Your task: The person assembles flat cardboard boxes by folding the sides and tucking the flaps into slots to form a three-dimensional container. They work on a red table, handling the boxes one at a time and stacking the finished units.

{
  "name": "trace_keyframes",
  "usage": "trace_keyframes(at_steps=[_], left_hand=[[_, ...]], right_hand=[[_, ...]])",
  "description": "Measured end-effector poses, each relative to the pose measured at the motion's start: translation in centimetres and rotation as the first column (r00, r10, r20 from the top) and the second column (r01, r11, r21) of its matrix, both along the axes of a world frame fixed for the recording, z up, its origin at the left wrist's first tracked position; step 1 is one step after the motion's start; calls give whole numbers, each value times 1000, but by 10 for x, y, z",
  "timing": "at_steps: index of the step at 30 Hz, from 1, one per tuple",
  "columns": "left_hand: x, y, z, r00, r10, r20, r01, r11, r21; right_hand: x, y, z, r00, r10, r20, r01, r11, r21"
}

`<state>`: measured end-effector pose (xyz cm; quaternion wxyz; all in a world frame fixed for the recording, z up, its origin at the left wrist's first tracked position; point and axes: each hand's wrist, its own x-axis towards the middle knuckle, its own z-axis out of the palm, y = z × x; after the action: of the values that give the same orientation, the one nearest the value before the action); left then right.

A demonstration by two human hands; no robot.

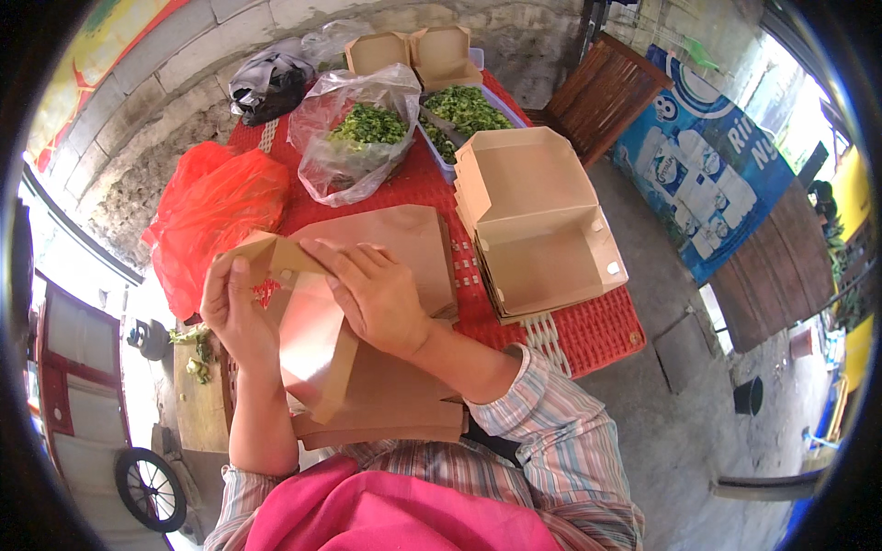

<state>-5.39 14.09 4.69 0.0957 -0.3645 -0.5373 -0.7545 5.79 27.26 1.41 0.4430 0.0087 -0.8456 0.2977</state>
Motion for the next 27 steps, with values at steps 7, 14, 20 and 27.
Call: trace_keyframes(at_steps=[7,14,20,27], left_hand=[[0,11,-11,909,47,-414,-198,923,-330],[7,21,-26,997,-70,43,80,952,-295],[12,22,-26,988,-90,124,126,937,-326],[5,23,-31,970,-119,211,173,950,-262]], right_hand=[[-6,6,0,979,-156,-129,153,988,-33],[-12,5,-5,976,-157,-150,143,984,-104],[-6,6,6,964,-208,-167,194,976,-94],[-9,9,-2,984,-94,-150,44,951,-305]])
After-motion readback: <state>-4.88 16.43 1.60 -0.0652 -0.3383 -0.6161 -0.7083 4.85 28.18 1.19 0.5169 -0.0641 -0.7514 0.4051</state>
